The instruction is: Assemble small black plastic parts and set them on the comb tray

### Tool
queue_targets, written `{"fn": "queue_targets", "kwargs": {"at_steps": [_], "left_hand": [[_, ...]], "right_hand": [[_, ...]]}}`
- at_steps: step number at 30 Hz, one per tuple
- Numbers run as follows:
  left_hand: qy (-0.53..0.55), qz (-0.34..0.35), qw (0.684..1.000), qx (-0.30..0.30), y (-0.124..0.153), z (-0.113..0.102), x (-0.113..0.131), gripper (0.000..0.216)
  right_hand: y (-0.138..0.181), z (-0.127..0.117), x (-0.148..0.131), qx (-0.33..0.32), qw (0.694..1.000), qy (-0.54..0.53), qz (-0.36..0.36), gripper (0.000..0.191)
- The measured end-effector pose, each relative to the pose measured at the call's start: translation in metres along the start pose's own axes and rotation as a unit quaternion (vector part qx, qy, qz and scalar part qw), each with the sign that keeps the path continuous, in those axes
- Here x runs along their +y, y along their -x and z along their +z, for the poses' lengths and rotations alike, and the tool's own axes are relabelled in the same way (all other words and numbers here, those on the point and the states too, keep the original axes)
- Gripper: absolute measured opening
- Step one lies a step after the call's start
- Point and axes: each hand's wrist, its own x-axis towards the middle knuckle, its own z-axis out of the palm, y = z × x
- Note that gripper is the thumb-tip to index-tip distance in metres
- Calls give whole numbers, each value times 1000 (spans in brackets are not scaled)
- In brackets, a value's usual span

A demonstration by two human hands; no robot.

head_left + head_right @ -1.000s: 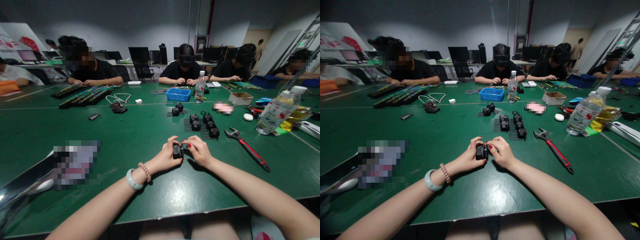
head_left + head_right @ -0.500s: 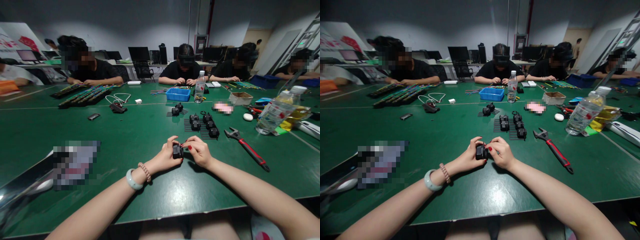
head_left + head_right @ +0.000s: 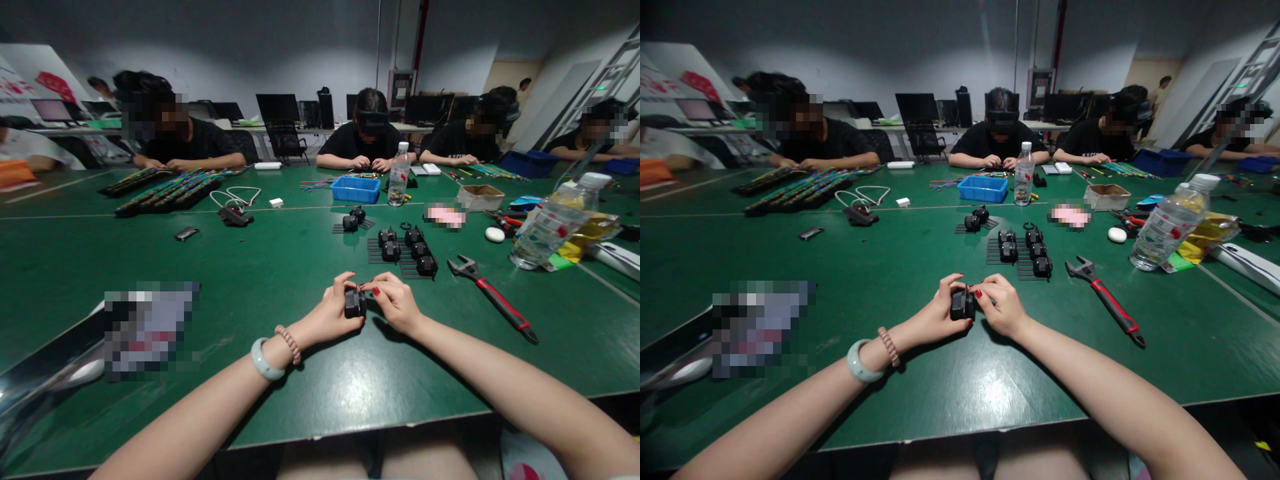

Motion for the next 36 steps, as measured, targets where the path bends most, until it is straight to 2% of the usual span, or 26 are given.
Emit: {"fn": "queue_targets", "kwargs": {"at_steps": [27,36], "left_hand": [[-5,1,1000,1,0,0,-1,80],[-12,20,1000,5,-1,0,0,78]], "right_hand": [[-1,2,1,-2,1000,12,23,32],[3,-4,-7,17,998,-21,-50,34]]}}
